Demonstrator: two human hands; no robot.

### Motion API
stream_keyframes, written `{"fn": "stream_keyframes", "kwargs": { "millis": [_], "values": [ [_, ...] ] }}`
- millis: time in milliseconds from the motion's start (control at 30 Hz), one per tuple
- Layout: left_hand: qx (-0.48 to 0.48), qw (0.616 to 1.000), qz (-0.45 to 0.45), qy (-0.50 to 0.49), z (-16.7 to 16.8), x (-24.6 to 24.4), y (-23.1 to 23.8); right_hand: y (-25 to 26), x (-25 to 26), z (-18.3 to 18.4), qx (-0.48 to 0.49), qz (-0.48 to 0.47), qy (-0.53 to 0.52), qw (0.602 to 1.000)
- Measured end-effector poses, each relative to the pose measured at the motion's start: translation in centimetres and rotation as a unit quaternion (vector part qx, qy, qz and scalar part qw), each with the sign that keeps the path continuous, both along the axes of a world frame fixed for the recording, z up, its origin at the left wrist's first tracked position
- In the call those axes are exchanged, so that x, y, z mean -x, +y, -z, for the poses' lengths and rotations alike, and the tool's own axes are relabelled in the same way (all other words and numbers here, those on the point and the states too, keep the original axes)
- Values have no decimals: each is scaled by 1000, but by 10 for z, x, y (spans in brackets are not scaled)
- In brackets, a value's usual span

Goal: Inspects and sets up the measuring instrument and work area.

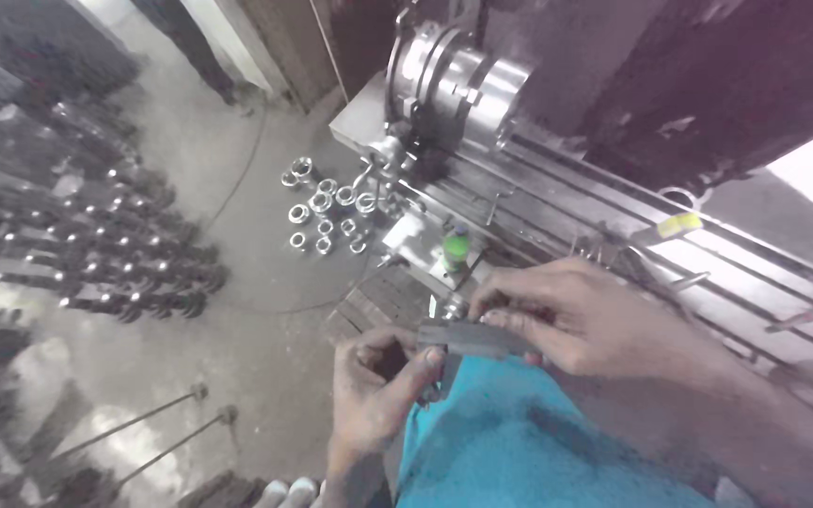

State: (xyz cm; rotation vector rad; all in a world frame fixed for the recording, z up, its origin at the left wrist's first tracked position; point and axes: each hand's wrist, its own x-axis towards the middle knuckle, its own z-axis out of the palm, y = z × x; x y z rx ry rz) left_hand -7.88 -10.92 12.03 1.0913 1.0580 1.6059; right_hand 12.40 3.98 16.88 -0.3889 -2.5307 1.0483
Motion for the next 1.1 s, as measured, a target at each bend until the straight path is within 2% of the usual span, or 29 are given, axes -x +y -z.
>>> {"fn": "stream_keyframes", "kwargs": {
  "millis": [167,333,533,1100],
  "values": [
    [1,999,-33,4,0,2,0,-1,1,-5,-8,12,-29,999],
    [-3,996,-89,-9,1,6,-1,-15,-13,-7,-128,61,-79,987],
    [-20,997,-78,1,-8,3,0,-25,-16,-11,-217,102,-29,970],
    [-40,998,-48,-3,-18,-4,0,-23,-20,-16,-236,91,-3,967]
  ]
}}
